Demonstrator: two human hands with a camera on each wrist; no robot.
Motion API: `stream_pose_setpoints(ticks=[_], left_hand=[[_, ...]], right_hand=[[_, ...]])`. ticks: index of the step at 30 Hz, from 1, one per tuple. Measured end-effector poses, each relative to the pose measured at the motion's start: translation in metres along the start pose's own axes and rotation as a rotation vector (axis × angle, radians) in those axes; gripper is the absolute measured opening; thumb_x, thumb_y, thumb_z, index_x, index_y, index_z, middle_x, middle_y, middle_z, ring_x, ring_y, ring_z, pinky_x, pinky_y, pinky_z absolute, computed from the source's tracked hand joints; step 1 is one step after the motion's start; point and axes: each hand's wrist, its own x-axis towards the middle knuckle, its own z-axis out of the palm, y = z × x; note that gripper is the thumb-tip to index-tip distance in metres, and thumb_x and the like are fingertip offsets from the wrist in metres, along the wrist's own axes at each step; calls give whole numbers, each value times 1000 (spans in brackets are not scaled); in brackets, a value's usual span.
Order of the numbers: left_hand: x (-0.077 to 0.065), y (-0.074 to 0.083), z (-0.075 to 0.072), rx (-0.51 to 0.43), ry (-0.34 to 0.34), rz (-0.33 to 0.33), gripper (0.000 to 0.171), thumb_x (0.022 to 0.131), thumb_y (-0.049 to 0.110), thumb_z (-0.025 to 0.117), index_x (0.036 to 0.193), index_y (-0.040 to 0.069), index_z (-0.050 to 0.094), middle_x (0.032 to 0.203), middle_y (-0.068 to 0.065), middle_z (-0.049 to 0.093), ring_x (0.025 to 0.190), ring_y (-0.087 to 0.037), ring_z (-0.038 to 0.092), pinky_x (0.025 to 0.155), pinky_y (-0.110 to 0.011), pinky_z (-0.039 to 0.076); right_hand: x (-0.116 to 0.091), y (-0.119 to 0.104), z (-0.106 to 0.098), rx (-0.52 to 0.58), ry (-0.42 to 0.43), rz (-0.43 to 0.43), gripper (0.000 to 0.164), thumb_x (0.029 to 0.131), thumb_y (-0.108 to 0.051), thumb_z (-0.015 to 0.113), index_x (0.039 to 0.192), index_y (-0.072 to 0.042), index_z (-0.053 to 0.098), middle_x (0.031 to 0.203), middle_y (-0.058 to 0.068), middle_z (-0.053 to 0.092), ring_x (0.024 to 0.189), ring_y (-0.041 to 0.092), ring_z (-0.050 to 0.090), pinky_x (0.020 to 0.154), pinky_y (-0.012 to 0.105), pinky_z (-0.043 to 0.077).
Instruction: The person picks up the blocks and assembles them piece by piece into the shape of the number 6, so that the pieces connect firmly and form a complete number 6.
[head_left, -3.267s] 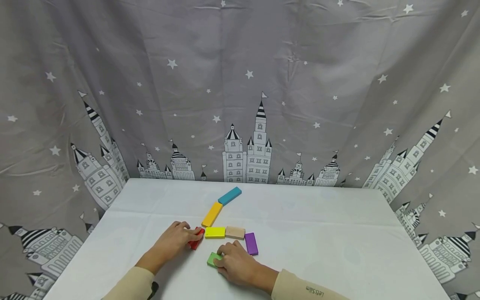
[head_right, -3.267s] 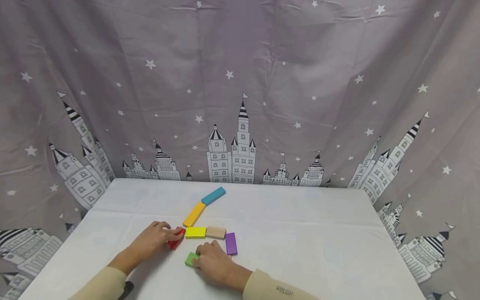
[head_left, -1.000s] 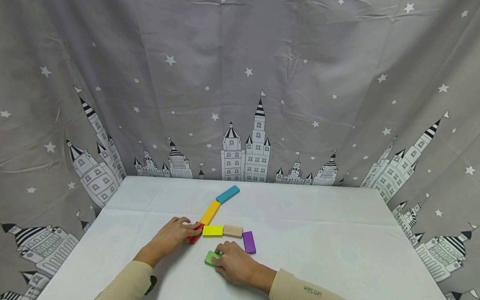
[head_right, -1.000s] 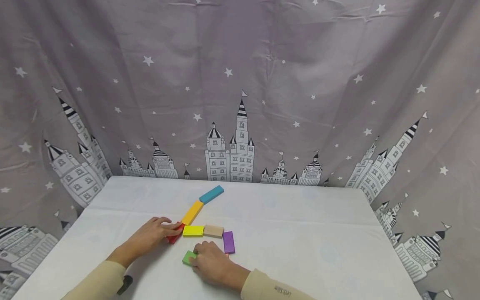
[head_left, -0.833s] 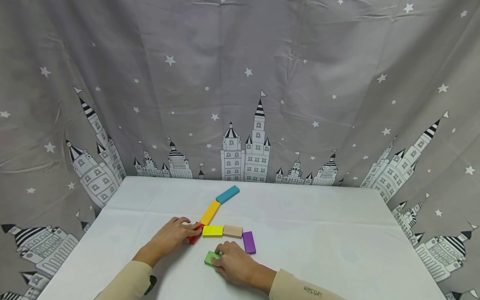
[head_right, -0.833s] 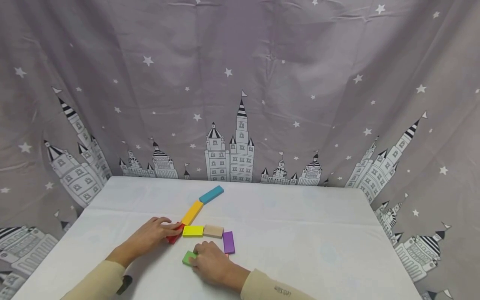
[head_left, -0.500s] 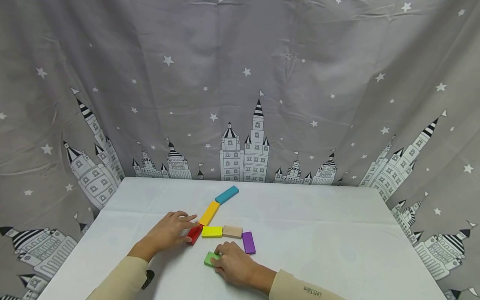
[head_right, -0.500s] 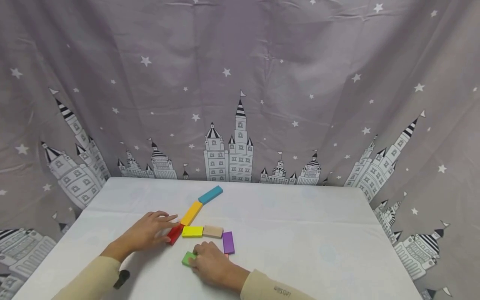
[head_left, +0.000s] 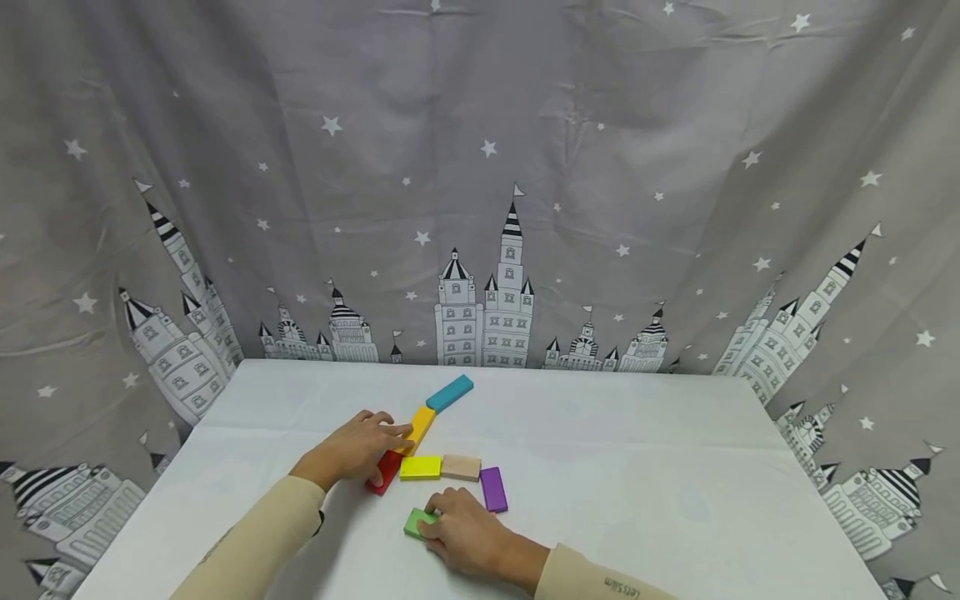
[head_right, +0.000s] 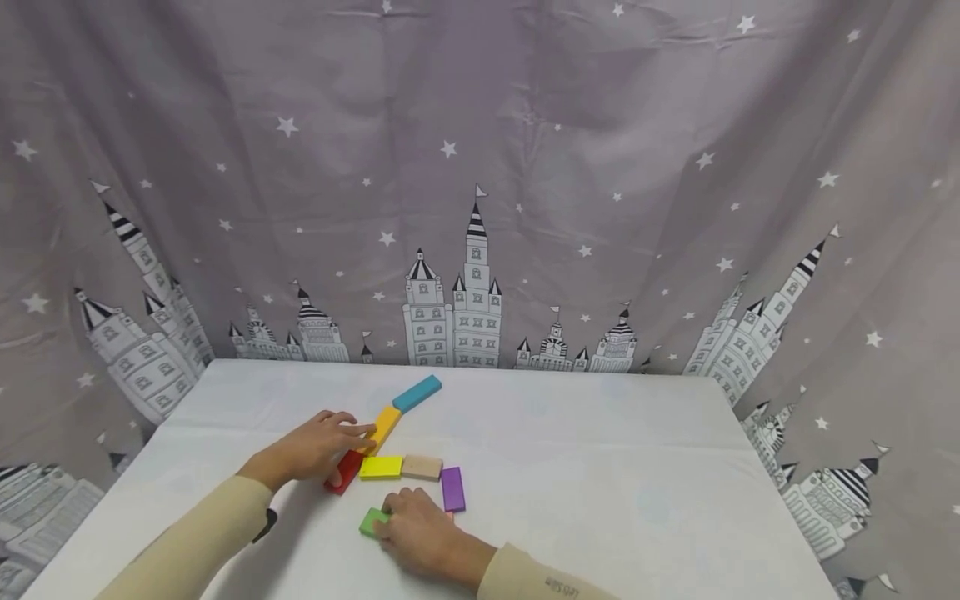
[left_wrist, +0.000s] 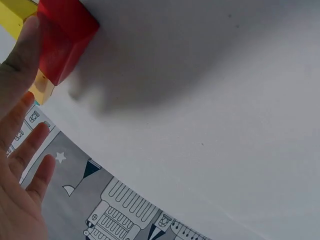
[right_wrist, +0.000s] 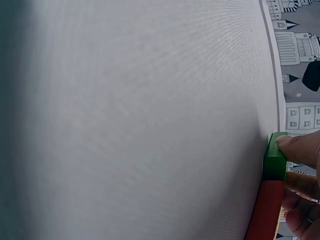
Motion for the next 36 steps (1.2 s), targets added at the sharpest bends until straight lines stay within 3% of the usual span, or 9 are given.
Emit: stream_pose_setpoints(ticks=[9, 16, 22, 30, 36], left_hand=[[-3, -3, 6, -28, -17, -8, 66, 72, 17, 84, 133, 26, 61, 139, 3, 55, 126, -31, 43, 109, -53, 31], [-3, -5, 8, -36, 10, 9, 64, 73, 16, 82, 133, 26, 60, 142, 2, 52, 127, -32, 43, 108, -53, 33], [0, -5, 9, -37, 2, 7, 62, 74, 17, 82, 132, 25, 60, 141, 3, 53, 126, -30, 43, 108, -51, 32], [4, -4, 7, -76, -2, 0, 60, 75, 15, 81, 131, 25, 61, 141, 3, 53, 126, -31, 43, 108, -52, 32], [6, -5, 8, -74, -17, -19, 60, 76, 16, 80, 131, 28, 61, 141, 3, 53, 126, -30, 43, 108, -52, 32]], right_hand=[[1, -5, 0, -17, -13, 0, 30, 92, -28, 67, 121, -21, 68, 114, -4, 63, 97, 6, 53, 83, 17, 42], [2, -4, -2, 16, -4, 2, 28, 91, -26, 69, 118, -20, 71, 111, -3, 64, 97, 7, 55, 82, 18, 42], [7, 3, -14, 67, -117, -1, 31, 92, -32, 67, 121, -21, 69, 119, -5, 62, 99, 5, 52, 87, 19, 43], [18, 21, -34, -12, -317, -155, 45, 88, -31, 71, 131, -29, 61, 142, -11, 48, 122, 11, 44, 105, 31, 37], [26, 26, -37, -136, -331, -268, 49, 86, -38, 72, 133, -32, 59, 140, -14, 49, 121, 12, 45, 101, 29, 34]])
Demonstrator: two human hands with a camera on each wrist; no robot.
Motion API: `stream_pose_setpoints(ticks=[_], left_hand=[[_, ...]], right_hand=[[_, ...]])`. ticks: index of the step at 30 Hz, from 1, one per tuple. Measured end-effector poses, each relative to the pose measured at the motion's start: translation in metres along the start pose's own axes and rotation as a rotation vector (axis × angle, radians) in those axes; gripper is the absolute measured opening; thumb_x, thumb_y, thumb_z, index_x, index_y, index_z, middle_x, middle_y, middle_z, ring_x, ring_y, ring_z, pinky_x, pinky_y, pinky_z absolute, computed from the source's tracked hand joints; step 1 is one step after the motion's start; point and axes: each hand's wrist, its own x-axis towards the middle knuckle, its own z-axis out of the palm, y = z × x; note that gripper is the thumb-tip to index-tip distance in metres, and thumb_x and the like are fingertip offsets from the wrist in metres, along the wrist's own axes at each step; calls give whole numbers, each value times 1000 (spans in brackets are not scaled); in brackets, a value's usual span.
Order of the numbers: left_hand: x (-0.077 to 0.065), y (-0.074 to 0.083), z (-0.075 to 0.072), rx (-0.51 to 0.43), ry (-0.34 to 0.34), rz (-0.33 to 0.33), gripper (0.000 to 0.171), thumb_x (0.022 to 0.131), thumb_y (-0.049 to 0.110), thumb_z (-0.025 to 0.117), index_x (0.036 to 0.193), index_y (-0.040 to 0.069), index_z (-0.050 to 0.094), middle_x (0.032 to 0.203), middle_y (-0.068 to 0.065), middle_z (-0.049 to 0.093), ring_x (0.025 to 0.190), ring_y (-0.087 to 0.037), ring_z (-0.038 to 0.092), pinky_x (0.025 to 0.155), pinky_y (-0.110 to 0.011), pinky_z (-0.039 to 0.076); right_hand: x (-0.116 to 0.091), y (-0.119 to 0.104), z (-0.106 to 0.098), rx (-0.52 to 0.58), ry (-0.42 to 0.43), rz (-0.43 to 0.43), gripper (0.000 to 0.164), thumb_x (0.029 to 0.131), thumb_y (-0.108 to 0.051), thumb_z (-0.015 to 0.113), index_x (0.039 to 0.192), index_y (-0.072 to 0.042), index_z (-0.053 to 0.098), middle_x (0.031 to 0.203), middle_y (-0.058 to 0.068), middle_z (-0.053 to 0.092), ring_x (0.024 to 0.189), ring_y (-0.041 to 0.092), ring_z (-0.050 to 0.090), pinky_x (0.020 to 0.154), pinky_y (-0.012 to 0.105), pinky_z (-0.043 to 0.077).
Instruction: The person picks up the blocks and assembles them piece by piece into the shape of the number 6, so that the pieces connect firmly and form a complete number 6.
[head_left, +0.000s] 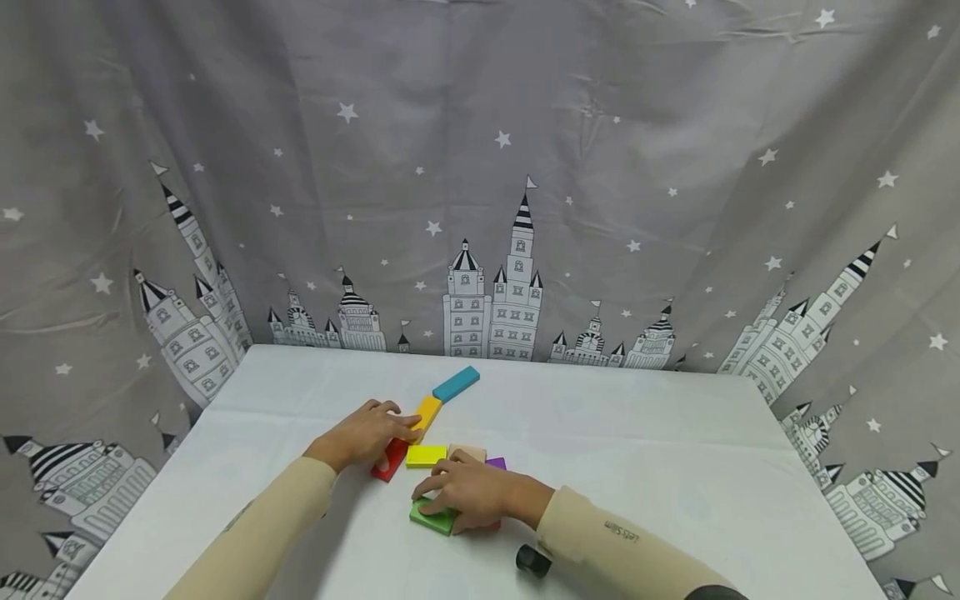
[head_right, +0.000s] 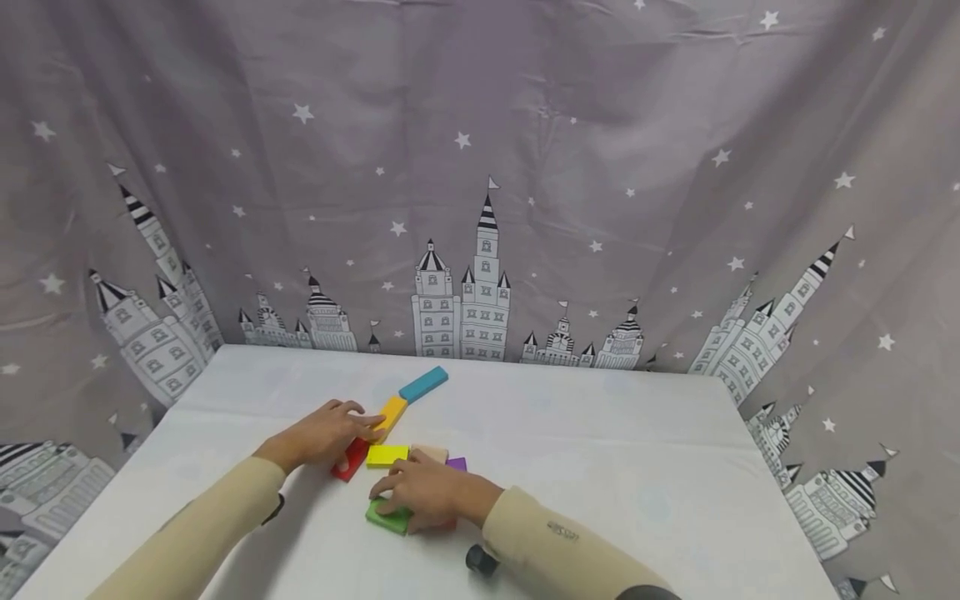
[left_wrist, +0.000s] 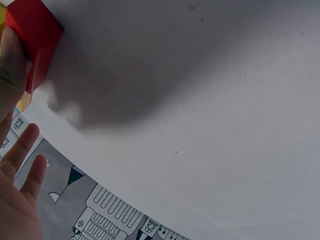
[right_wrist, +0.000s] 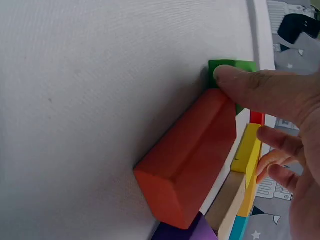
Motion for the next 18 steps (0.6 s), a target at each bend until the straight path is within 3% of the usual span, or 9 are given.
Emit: stream_pose_setpoints(ticks=[5, 12, 18], left_hand=[[0, -1, 1, -10, 4, -3, 60, 75, 16, 81, 131, 29, 61, 140, 4, 54, 126, -30, 43, 108, -53, 32], [0, -2, 1, -11, 18, -2, 60, 74, 16, 81, 130, 30, 62, 139, 5, 55, 125, -29, 44, 107, -52, 33], [1, -2, 1, -22, 20, -6, 60, 74, 15, 81, 130, 28, 62, 138, 5, 55, 122, -29, 45, 106, -51, 35]], right_hand=[[7, -2, 3, -29, 29, -9, 46, 85, -44, 70, 129, -32, 63, 135, -13, 53, 121, 10, 45, 100, 28, 34], [21, -10, 9, -15, 100, 4, 37, 88, -39, 69, 124, -31, 66, 133, -13, 54, 123, 10, 44, 105, 26, 35], [32, -18, 8, -57, 138, 20, 36, 88, -41, 68, 123, -31, 67, 132, -11, 55, 117, 9, 46, 101, 23, 35]])
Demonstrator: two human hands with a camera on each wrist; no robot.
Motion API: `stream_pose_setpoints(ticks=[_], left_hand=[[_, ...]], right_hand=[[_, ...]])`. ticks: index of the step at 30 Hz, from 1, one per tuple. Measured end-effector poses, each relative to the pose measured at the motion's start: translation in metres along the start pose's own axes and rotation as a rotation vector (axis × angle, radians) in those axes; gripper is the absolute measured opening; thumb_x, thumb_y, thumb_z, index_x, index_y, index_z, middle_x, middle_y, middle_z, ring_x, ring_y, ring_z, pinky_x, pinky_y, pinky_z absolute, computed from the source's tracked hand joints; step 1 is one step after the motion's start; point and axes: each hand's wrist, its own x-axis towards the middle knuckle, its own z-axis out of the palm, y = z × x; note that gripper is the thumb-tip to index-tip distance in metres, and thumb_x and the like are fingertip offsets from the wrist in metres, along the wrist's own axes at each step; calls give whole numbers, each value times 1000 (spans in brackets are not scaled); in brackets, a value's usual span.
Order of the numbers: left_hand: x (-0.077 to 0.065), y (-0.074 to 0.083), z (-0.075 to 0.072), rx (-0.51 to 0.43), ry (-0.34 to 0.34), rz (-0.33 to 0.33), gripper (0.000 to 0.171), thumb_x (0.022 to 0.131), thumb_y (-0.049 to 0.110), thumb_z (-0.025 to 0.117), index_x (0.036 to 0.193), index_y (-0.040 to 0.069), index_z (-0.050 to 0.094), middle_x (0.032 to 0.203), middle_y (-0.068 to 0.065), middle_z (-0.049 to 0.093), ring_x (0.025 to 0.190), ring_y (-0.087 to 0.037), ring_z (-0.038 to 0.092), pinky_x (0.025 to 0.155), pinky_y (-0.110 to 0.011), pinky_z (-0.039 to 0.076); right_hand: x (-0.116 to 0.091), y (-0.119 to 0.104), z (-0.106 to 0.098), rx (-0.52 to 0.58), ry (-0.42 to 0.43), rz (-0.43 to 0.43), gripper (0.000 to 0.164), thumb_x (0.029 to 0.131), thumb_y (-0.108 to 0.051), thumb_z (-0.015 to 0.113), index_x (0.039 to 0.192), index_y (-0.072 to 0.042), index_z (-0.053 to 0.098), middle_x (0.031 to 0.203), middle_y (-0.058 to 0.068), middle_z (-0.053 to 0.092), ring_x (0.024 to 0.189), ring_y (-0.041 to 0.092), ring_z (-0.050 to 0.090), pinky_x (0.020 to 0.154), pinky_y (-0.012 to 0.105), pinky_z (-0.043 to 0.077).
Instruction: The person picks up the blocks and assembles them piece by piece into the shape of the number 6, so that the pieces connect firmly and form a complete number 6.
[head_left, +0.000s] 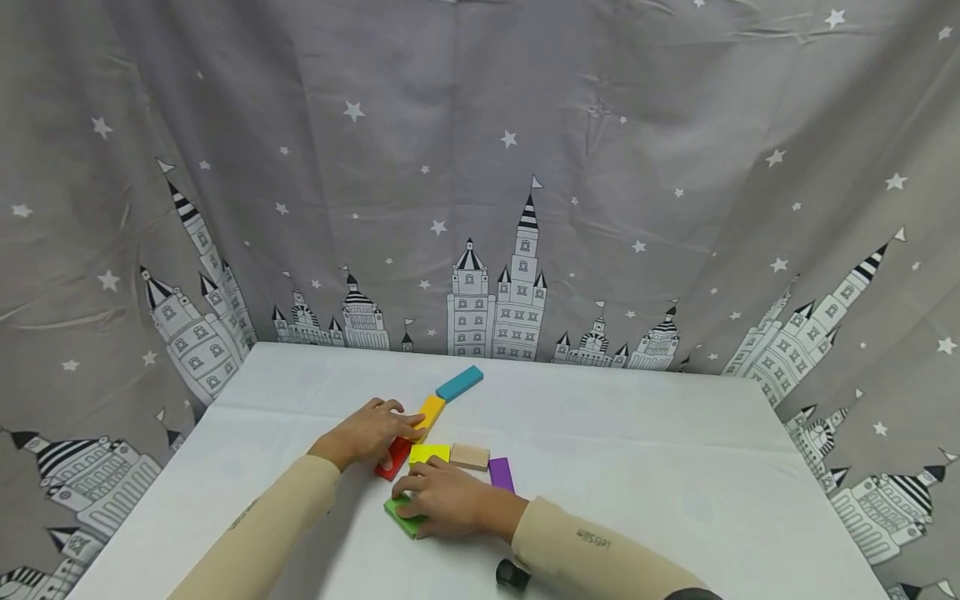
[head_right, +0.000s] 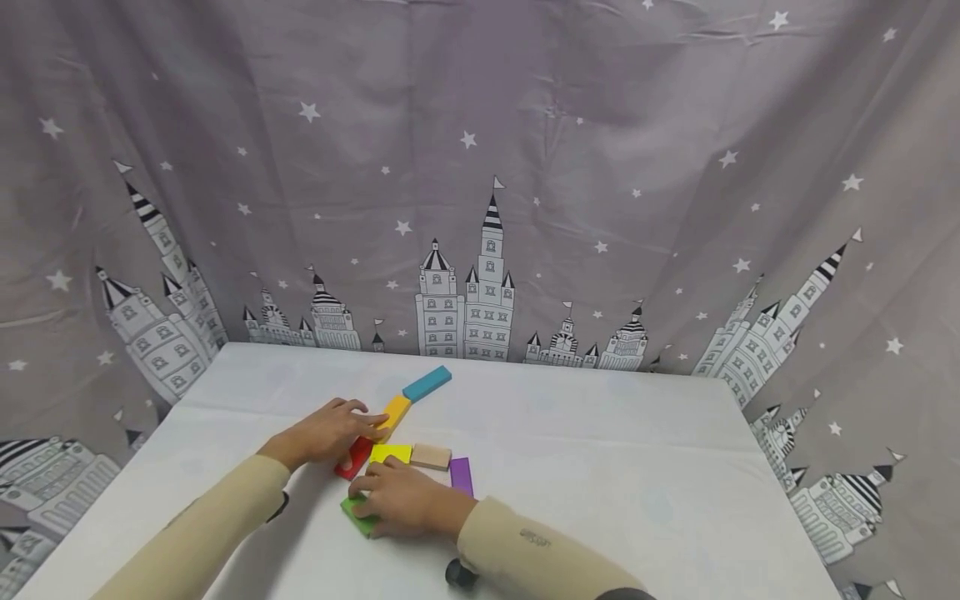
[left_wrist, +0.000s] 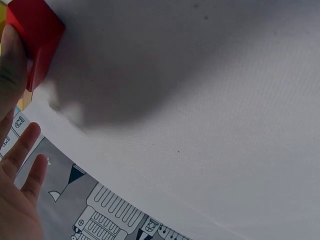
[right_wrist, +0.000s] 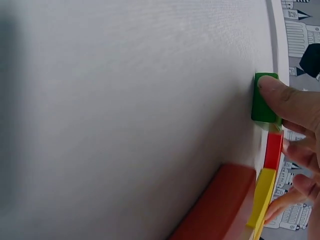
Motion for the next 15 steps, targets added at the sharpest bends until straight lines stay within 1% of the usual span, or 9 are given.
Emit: stream_pose_setpoints(ticks=[3, 8, 12, 15], left_hand=[[0, 0, 0, -2, -3, -3, 60, 75, 15, 81, 130, 28, 62, 139, 4, 55, 123, -29, 45, 106, -51, 35], [0, 0, 1, -4, -3, -13, 61, 74, 16, 81, 130, 29, 61, 138, 6, 55, 123, -28, 44, 106, -49, 35], [0, 0, 1, -7, 1, 0, 62, 73, 15, 82, 130, 27, 62, 138, 5, 56, 123, -29, 45, 105, -50, 35], [0, -2, 1, 6, 10, 30, 59, 74, 15, 81, 130, 25, 62, 138, 4, 56, 124, -31, 45, 105, -50, 35]], right_hand=[[6, -2, 2, -25, 5, 15, 35, 89, -45, 66, 122, -32, 68, 132, -11, 54, 116, 9, 47, 102, 24, 36], [15, -6, 5, -29, 2, 47, 37, 89, -47, 65, 122, -32, 67, 133, -10, 53, 123, 11, 45, 106, 29, 36], [21, -10, 5, -29, 1, 74, 36, 88, -48, 65, 120, -32, 68, 133, -9, 53, 126, 11, 43, 107, 30, 35], [27, -14, 4, -44, 0, 93, 34, 88, -48, 65, 118, -31, 69, 133, -9, 52, 126, 10, 42, 106, 29, 35]])
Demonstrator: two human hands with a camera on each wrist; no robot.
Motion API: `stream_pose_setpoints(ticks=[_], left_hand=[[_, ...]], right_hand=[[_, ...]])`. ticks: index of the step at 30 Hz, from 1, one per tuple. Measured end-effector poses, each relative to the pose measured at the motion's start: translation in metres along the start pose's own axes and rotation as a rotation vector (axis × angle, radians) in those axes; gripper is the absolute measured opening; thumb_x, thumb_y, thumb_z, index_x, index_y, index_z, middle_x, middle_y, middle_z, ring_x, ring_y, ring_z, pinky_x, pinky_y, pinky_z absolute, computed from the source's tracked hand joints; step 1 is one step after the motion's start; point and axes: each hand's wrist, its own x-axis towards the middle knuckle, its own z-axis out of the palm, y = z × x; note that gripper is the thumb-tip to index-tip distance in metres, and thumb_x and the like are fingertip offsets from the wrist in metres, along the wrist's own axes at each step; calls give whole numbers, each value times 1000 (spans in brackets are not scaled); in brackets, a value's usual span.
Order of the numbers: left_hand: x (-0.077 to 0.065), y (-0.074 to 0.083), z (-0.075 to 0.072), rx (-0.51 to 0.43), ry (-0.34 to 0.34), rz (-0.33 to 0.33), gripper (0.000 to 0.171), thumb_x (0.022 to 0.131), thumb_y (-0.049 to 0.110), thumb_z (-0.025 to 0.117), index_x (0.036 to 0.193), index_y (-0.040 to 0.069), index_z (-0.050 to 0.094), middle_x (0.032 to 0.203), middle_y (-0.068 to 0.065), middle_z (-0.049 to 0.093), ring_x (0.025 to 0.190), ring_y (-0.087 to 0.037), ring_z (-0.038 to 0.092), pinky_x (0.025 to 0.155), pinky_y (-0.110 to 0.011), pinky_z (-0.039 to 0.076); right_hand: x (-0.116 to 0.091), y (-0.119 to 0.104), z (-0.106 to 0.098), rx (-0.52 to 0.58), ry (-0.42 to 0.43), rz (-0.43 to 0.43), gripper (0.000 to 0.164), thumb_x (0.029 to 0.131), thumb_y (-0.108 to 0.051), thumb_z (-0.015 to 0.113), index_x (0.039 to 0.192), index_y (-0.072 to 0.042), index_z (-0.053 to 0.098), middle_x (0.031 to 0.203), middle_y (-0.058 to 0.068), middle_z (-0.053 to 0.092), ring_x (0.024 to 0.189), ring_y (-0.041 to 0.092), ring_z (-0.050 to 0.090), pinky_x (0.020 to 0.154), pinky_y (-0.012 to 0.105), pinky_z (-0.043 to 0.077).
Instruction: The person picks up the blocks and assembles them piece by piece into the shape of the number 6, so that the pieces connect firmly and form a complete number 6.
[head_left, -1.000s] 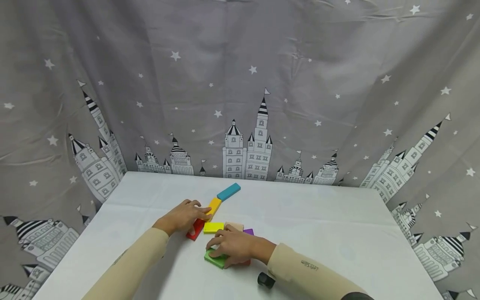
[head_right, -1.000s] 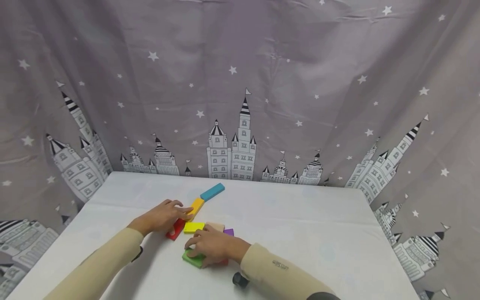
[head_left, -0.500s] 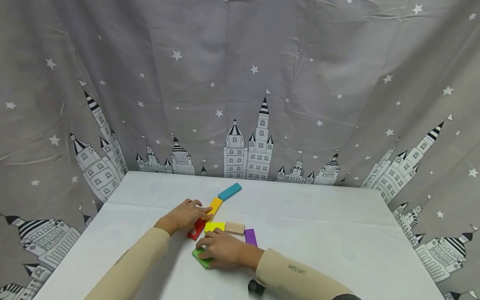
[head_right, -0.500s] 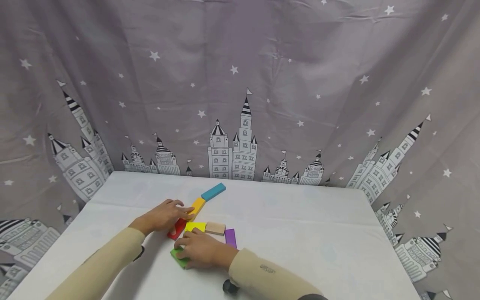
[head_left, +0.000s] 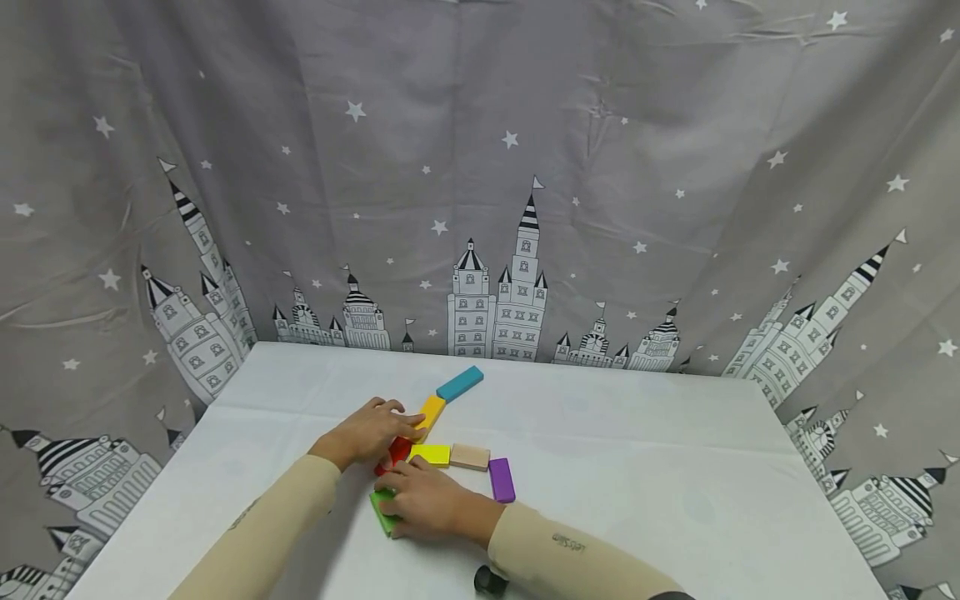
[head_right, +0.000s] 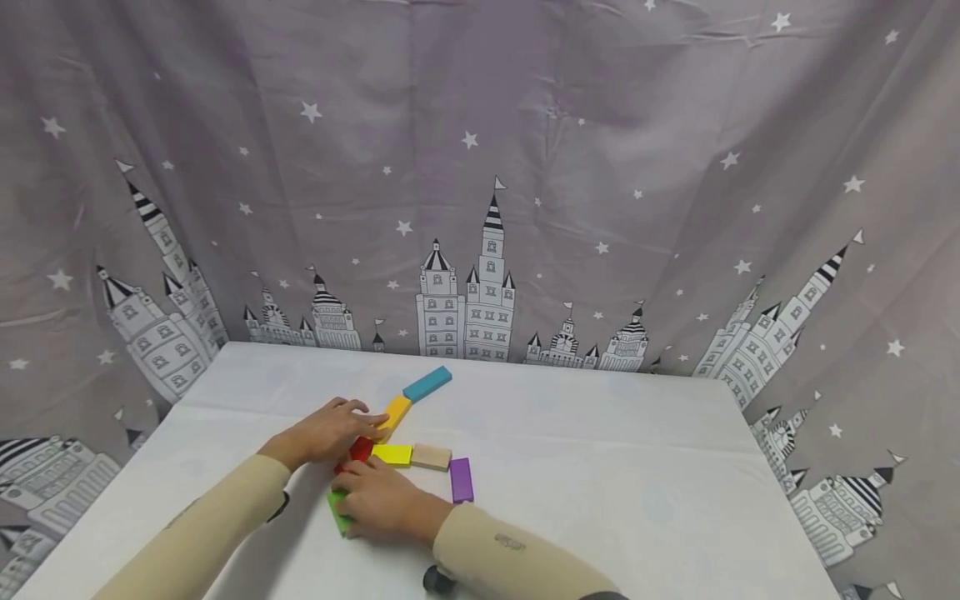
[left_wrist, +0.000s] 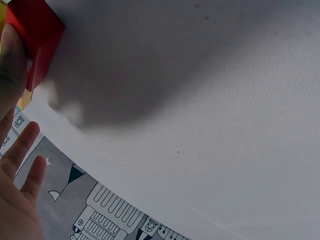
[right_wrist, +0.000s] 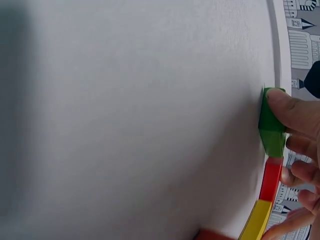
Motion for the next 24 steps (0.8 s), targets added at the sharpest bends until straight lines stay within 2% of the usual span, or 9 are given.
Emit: stream_pose_setpoints(ticks=[5, 12, 24], left_hand=[[-1, -1, -1, 15, 8, 33, 54, 79, 12, 78, 129, 24, 63, 139, 3, 55, 125, -31, 46, 105, -51, 35], [0, 0, -3, -9, -13, -3, 53, 79, 8, 77, 128, 25, 64, 138, 4, 56, 125, -30, 44, 106, -51, 34], [0, 0, -2, -19, -12, -13, 54, 80, 11, 77, 129, 26, 62, 140, 4, 54, 128, -31, 43, 107, -52, 32]], right_hand=[[7, -5, 1, -8, -12, 40, 33, 90, -49, 63, 117, -32, 68, 133, -11, 51, 128, 10, 39, 108, 29, 31], [11, -8, 0, 25, -24, 92, 36, 90, -50, 62, 121, -32, 66, 133, -11, 52, 130, 10, 38, 111, 31, 29], [16, -10, 2, 36, -26, 143, 38, 90, -51, 61, 123, -34, 65, 135, -10, 51, 127, 10, 40, 110, 32, 31]])
